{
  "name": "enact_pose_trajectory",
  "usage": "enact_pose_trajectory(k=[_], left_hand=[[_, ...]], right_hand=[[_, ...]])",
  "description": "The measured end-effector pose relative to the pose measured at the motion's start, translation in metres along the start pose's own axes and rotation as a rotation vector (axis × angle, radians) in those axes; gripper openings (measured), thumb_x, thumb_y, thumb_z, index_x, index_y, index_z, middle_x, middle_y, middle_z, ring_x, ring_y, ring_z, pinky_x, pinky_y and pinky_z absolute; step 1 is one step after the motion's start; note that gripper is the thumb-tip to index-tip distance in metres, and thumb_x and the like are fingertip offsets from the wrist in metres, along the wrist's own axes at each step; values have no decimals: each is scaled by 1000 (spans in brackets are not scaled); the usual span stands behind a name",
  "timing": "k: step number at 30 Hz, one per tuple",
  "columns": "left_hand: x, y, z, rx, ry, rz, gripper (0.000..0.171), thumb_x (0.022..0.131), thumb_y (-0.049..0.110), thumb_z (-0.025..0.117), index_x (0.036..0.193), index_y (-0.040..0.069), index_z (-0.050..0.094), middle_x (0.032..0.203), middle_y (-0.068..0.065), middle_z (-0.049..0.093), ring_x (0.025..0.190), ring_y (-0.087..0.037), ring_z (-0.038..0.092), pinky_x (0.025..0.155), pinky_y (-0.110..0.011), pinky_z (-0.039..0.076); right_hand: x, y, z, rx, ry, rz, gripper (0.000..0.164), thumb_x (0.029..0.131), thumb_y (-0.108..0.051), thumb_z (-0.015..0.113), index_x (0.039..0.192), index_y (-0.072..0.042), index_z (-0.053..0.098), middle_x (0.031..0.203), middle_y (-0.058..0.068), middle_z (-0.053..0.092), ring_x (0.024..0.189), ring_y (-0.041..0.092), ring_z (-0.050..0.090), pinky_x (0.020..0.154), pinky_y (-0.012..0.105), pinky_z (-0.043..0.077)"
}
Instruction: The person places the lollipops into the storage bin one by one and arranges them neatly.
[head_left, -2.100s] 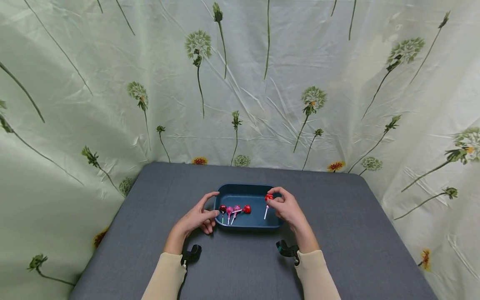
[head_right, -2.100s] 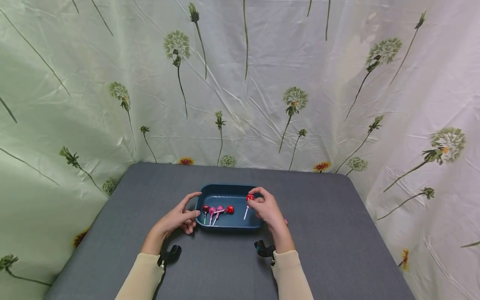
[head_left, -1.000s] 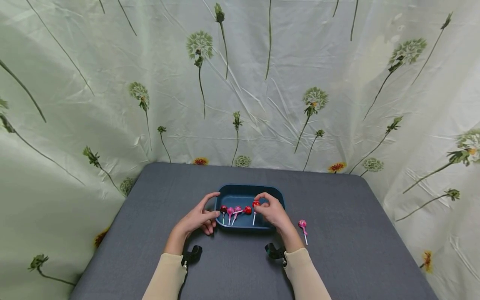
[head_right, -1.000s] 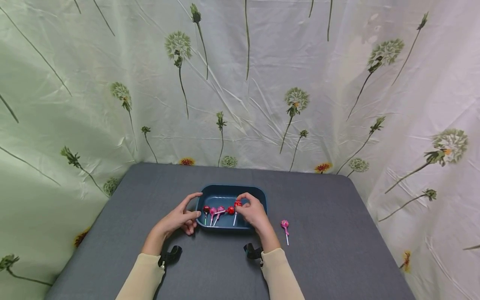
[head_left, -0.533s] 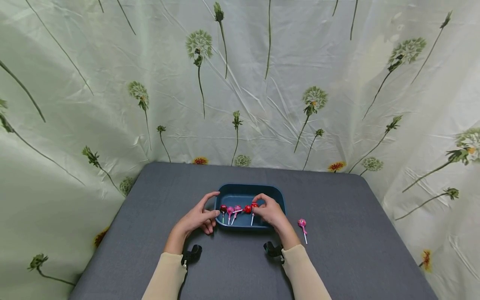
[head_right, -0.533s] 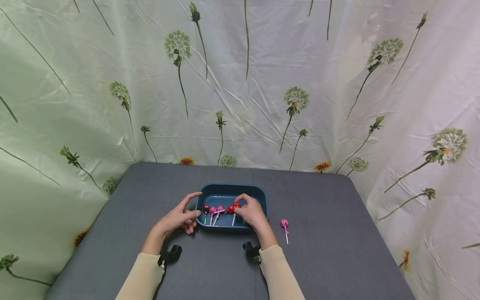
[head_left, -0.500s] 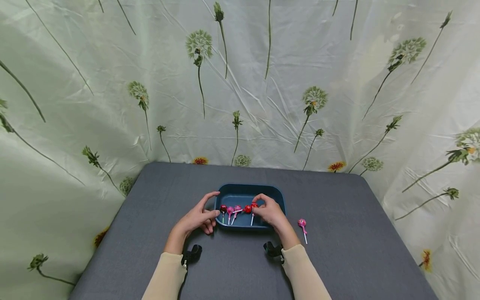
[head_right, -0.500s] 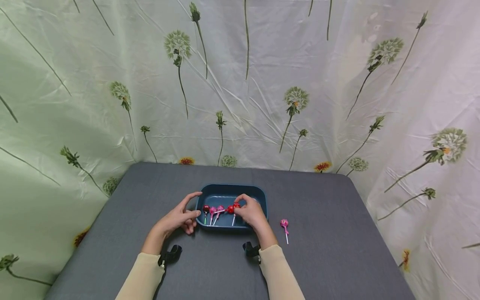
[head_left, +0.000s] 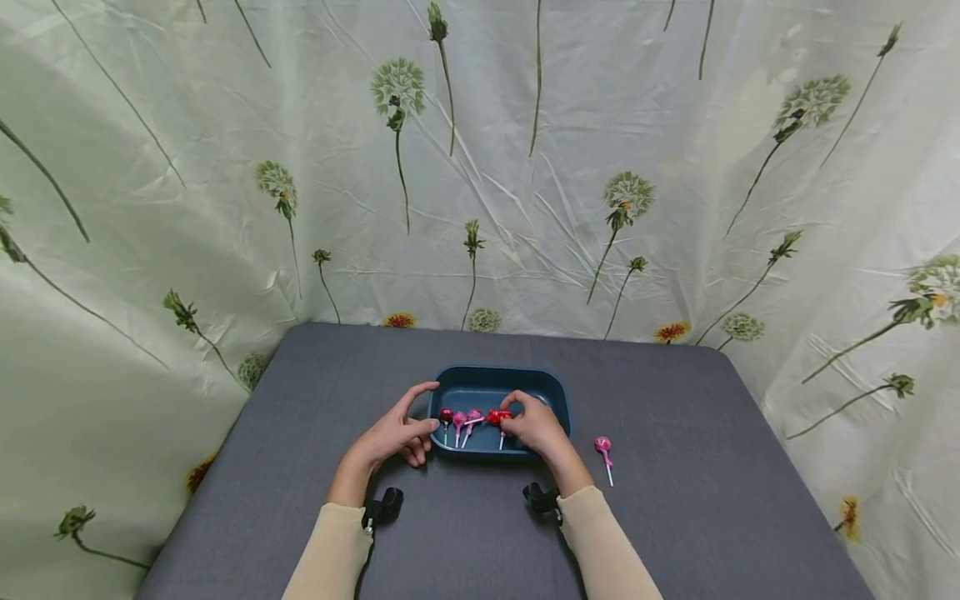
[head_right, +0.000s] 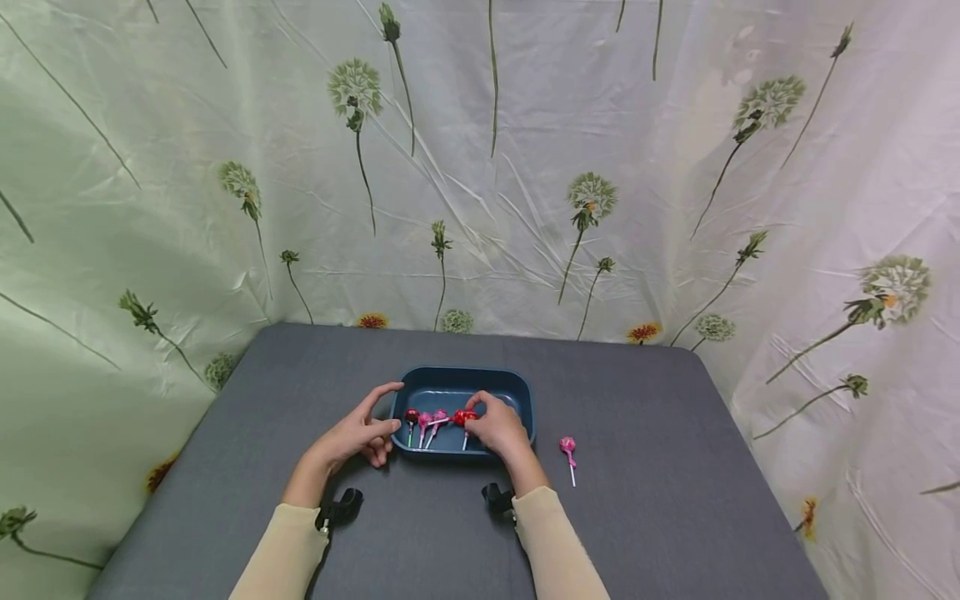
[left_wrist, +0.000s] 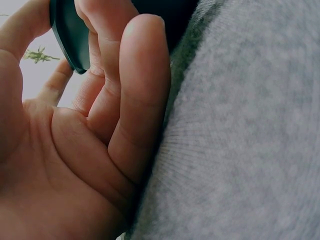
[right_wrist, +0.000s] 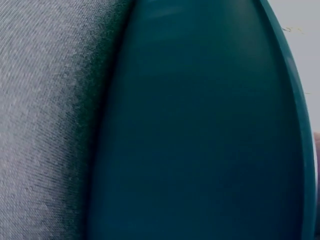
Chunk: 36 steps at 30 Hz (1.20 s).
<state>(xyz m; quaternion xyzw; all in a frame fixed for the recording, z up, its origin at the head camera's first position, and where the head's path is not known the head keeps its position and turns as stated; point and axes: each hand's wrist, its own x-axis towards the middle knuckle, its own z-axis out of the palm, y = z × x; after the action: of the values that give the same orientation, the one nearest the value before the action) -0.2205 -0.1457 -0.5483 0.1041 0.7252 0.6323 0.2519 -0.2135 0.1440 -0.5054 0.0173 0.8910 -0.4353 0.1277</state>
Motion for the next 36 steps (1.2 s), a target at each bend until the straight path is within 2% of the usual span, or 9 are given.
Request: enact_pose_trajectory(k=[11,22,28,36], left_hand=[[-1,3,0,-2,1,1,77,104,30,69,164,40,23,74,-4,69,54,-16,66,56,-33,60],[-1,2,0,-6,-5,0,77,104,30,69,164,40,22,75,-4,69,54,-15,67,56,-33,60],[-1,2,0,-7,-7,4,77,104,30,69,164,40,22,75,-4,69,54,-15,67,56,-33,60],[-1,1,0,-9,-12,-5,77,104,30,68,164,40,21,75,-4,69,55,-15,67,56,-33,60]], right_hand=[[-1,-2,2,-128,29,31,21,92,-17,76,111,-19,69,72,0,63,58,16,53,53,28,38],[-1,-5,3,-165,28,58,22,91,-16,75,112,-19,69,72,2,63,61,17,56,54,30,39],[-1,-5,2,-147,33,64,22,92,-17,75,113,-19,69,72,2,61,60,17,55,55,29,39],[-2,-2,-1,-36,33,37,20,93,-12,73,113,-15,68,66,0,59,55,14,49,53,27,39]])
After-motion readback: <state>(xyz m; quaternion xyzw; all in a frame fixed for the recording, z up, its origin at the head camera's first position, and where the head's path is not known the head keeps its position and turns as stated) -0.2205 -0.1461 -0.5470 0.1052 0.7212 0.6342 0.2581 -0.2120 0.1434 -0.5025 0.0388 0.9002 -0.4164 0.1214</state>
